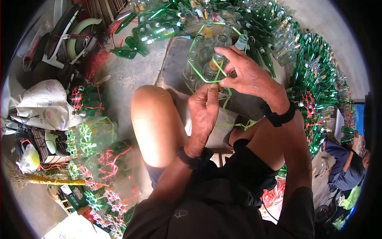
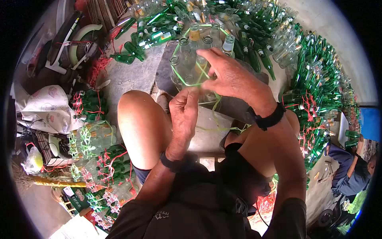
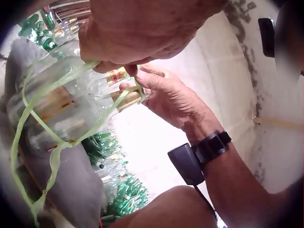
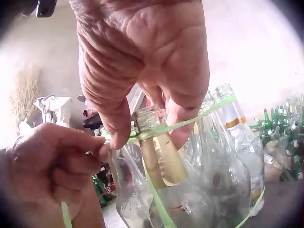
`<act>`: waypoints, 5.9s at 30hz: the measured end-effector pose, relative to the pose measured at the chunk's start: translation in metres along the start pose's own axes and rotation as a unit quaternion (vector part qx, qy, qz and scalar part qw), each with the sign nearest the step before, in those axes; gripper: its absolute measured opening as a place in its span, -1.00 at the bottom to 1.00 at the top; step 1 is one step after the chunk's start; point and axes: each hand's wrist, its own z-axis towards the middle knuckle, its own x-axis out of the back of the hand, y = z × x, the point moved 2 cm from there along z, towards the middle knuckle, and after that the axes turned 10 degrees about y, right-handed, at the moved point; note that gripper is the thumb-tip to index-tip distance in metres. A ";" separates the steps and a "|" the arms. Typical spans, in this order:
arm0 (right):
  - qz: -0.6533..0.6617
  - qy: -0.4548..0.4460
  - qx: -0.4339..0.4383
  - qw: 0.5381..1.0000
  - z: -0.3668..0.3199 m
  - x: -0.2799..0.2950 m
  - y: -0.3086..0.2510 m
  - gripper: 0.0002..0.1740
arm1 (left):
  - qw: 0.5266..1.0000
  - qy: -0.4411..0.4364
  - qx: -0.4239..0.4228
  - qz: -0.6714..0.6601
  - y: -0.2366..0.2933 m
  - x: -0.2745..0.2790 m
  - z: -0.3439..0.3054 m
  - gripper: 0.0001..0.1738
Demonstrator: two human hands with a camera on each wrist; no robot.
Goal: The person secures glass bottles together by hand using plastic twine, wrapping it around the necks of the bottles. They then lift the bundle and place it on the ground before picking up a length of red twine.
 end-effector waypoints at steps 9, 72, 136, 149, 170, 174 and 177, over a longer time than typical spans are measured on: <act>0.048 0.038 -0.005 0.998 0.002 -0.004 -0.002 -0.21 | 0.992 0.006 -0.088 0.091 0.013 0.007 0.004 -0.75; 0.078 0.112 0.046 0.990 0.002 -0.020 0.010 -0.31 | 0.877 -0.223 -0.254 0.342 0.103 0.007 0.087 -0.93; 0.024 0.109 0.091 0.990 -0.011 -0.034 0.001 -0.83 | 0.868 -0.198 -0.202 0.408 0.072 0.030 0.090 -0.84; 0.016 0.103 0.100 0.990 -0.008 -0.032 0.003 -0.82 | 0.872 -0.203 -0.214 0.391 0.062 0.036 0.086 -0.84; 0.016 0.085 0.063 0.994 -0.012 -0.032 0.008 -0.91 | 0.966 -0.127 -0.010 0.223 0.043 0.041 0.080 -0.86; 0.020 0.105 0.079 0.991 -0.012 -0.033 0.008 -0.91 | 0.978 -0.098 0.009 0.184 0.040 0.043 0.071 -0.85; 0.019 0.113 0.093 0.989 -0.011 -0.032 0.012 -0.92 | 0.981 -0.071 -0.027 0.179 0.039 0.045 0.060 -0.86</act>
